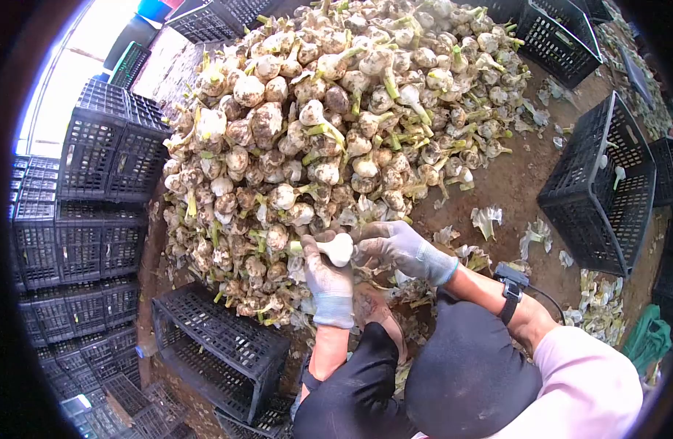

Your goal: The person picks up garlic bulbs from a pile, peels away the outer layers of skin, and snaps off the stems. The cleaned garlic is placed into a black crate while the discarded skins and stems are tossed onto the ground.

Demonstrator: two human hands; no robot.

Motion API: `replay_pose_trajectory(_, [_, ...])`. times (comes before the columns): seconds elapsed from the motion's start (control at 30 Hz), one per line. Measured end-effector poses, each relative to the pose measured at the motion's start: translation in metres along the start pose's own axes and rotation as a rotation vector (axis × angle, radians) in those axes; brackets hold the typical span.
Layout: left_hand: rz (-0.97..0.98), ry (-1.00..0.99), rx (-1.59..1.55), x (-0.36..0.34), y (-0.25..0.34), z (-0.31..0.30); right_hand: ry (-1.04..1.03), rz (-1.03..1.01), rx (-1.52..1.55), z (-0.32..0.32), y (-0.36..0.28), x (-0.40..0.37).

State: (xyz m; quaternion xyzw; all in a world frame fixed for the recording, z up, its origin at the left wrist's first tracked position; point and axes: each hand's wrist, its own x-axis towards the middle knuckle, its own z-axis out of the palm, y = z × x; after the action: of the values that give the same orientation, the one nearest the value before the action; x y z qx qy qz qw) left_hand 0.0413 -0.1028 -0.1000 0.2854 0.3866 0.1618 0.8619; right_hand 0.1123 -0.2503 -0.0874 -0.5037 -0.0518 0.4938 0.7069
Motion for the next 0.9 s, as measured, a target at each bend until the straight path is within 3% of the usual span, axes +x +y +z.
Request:
replay_pose_trajectory(0.13, [0.035,-0.087,0.025,-0.002,0.0,0.0,-0.041,-0.093,0.156,-0.002,0.009,0.002])
replay_pose_trajectory(0.2, [0.206,-0.02,0.28,-0.011,0.002,0.013,-0.008,-0.029,0.097,0.006,-0.01,-0.005])
replay_pose_trajectory(0.3, [0.328,-0.027,0.382,-0.005,-0.002,0.01,0.012,0.031,-0.01,0.006,-0.018,-0.004])
replay_pose_trajectory(0.37, [0.252,-0.011,0.301,-0.006,0.0,0.01,-0.005,0.032,-0.059,0.004,-0.011,-0.002])
replay_pose_trajectory(0.47, [0.105,0.002,0.095,-0.002,0.0,0.007,-0.035,0.021,0.131,-0.004,0.001,-0.003])
replay_pose_trajectory(0.53, [0.068,-0.001,-0.016,0.001,-0.002,0.004,-0.1,-0.21,0.09,-0.004,0.002,-0.008])
replay_pose_trajectory(0.57, [0.067,0.001,-0.014,-0.001,-0.002,0.002,-0.099,-0.209,0.093,-0.002,0.002,-0.008])
replay_pose_trajectory(0.63, [0.41,-0.044,0.535,-0.007,0.0,0.007,0.006,0.002,0.187,0.004,-0.001,-0.005])
replay_pose_trajectory(0.67, [0.525,-0.052,0.631,-0.004,-0.003,0.004,0.009,0.0,0.189,0.006,0.001,-0.001])
replay_pose_trajectory(0.7, [0.521,-0.054,0.633,-0.003,-0.004,0.004,0.085,-0.084,-0.028,0.008,0.006,0.005])
replay_pose_trajectory(0.73, [0.69,-0.111,0.797,-0.002,-0.006,0.005,0.16,-0.165,-0.247,0.01,0.011,0.01])
replay_pose_trajectory(0.77, [0.858,-0.168,0.961,-0.002,-0.007,0.004,0.163,-0.161,-0.246,0.011,0.015,0.013])
replay_pose_trajectory(0.8, [0.879,-0.19,1.1,-0.006,-0.003,0.006,0.207,-0.142,-0.257,0.012,0.018,0.014])
replay_pose_trajectory(0.83, [0.88,-0.193,1.098,-0.006,-0.005,0.007,0.251,-0.129,-0.27,0.012,0.018,0.015])
replay_pose_trajectory(0.9, [0.329,-0.182,0.221,-0.005,-0.007,0.012,0.309,0.074,-0.027,0.001,0.025,0.013])
